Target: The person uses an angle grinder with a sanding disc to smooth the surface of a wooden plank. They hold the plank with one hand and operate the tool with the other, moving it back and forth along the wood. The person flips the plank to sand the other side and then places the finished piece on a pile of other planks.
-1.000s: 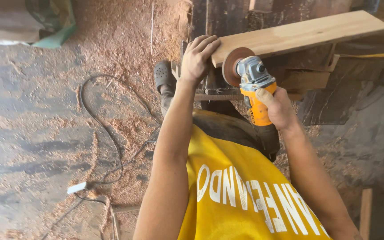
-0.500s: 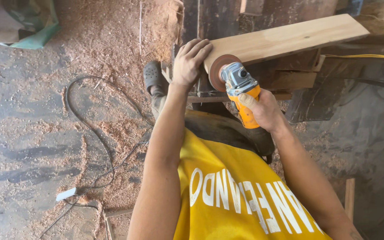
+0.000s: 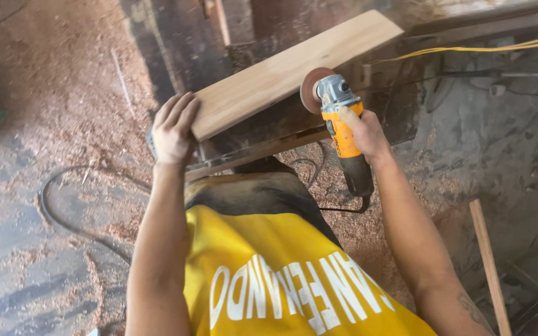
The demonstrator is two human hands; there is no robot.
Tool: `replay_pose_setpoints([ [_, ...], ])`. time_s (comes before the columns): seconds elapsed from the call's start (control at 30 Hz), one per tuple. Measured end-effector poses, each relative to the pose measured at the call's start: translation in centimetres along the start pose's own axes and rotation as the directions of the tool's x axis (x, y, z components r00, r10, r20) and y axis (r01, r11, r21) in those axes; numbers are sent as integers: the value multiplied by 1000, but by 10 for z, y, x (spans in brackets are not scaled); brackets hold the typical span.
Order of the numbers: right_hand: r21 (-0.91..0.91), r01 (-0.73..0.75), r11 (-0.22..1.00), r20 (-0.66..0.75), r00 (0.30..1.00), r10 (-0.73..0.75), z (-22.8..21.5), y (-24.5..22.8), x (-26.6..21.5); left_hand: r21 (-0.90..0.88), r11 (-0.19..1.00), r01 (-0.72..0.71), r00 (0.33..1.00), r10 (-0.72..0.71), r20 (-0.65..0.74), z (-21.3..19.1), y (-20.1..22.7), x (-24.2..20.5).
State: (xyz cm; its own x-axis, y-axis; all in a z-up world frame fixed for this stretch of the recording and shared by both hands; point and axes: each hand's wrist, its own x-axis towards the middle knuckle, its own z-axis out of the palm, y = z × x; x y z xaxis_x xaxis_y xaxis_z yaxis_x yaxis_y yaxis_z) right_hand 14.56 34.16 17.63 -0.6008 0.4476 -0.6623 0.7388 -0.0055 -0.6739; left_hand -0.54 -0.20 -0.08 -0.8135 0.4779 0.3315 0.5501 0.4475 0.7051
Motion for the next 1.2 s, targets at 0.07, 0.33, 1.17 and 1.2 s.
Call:
replay_pose_setpoints([
  [0.07,70,-45,997,-61,997,50,-28,2,12,-9,1000,-6,1000,6,14,-2,3,3],
  [0.33,151,-95,984,-236,963,129,-152,26,80,71,997,21,998,-26,63,3,20,5],
  [1.17,394,292,871,-76,955,-285,-11,18,-7,-244,834,494,869,-476,134,12,0,11],
  [1.2,379,320,868,-46,943,-328,3,13,-11,-250,856,453,891,-446,88,17,-3,13],
])
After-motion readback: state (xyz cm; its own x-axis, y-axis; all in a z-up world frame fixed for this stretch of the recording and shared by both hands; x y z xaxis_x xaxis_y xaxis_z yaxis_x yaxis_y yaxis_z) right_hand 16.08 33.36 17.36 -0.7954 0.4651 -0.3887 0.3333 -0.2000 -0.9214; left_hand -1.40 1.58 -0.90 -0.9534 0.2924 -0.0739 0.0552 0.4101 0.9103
